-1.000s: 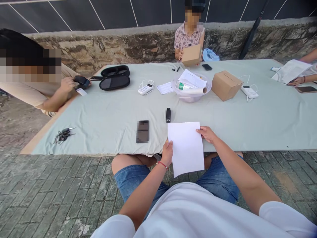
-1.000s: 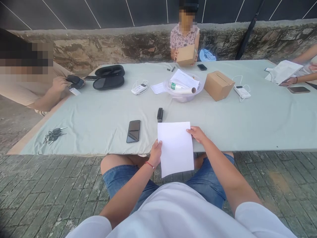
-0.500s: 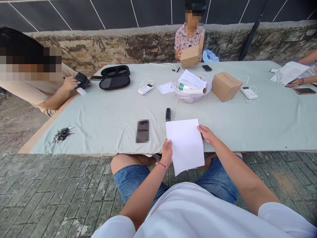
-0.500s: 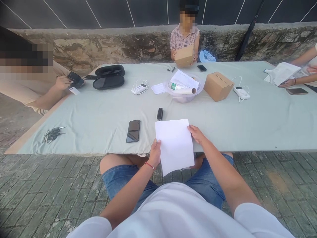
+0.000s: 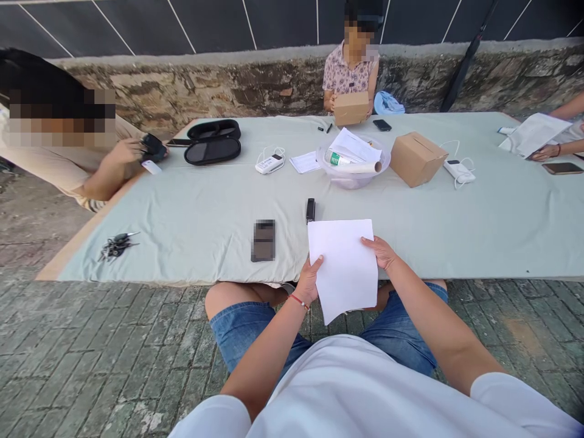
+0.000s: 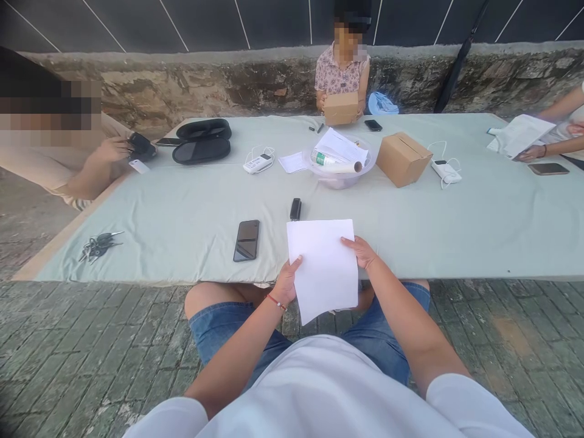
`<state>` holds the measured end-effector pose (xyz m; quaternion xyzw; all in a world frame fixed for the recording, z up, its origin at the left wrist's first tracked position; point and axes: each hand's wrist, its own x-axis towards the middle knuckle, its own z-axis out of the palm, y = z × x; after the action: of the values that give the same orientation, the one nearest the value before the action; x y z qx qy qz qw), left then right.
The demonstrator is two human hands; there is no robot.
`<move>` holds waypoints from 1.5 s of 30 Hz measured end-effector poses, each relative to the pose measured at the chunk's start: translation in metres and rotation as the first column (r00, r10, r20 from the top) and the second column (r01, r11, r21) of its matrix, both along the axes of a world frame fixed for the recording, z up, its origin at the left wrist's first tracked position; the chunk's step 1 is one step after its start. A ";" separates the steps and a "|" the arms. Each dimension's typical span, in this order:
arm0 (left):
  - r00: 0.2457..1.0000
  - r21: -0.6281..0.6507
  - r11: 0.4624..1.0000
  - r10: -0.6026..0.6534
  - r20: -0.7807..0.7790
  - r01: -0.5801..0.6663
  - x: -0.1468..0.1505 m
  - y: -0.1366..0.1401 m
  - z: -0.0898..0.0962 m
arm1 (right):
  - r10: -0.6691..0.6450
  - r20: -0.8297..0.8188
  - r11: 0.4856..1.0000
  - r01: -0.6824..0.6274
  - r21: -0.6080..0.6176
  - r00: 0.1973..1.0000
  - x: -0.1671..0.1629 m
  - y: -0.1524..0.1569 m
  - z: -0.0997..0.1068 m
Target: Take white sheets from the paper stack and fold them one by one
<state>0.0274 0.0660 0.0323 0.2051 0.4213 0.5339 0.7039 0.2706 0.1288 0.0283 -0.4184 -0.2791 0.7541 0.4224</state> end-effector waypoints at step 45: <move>0.932 -0.181 0.916 -0.338 0.129 0.357 -0.017 -0.002 -0.014 | -0.033 0.846 0.815 -0.476 0.332 0.533 0.020 0.059 0.050</move>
<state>0.0103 0.0639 0.0183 0.1789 0.3960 0.3641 0.8238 0.2908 0.1874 0.0787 -0.5454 -0.6905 0.4126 0.2357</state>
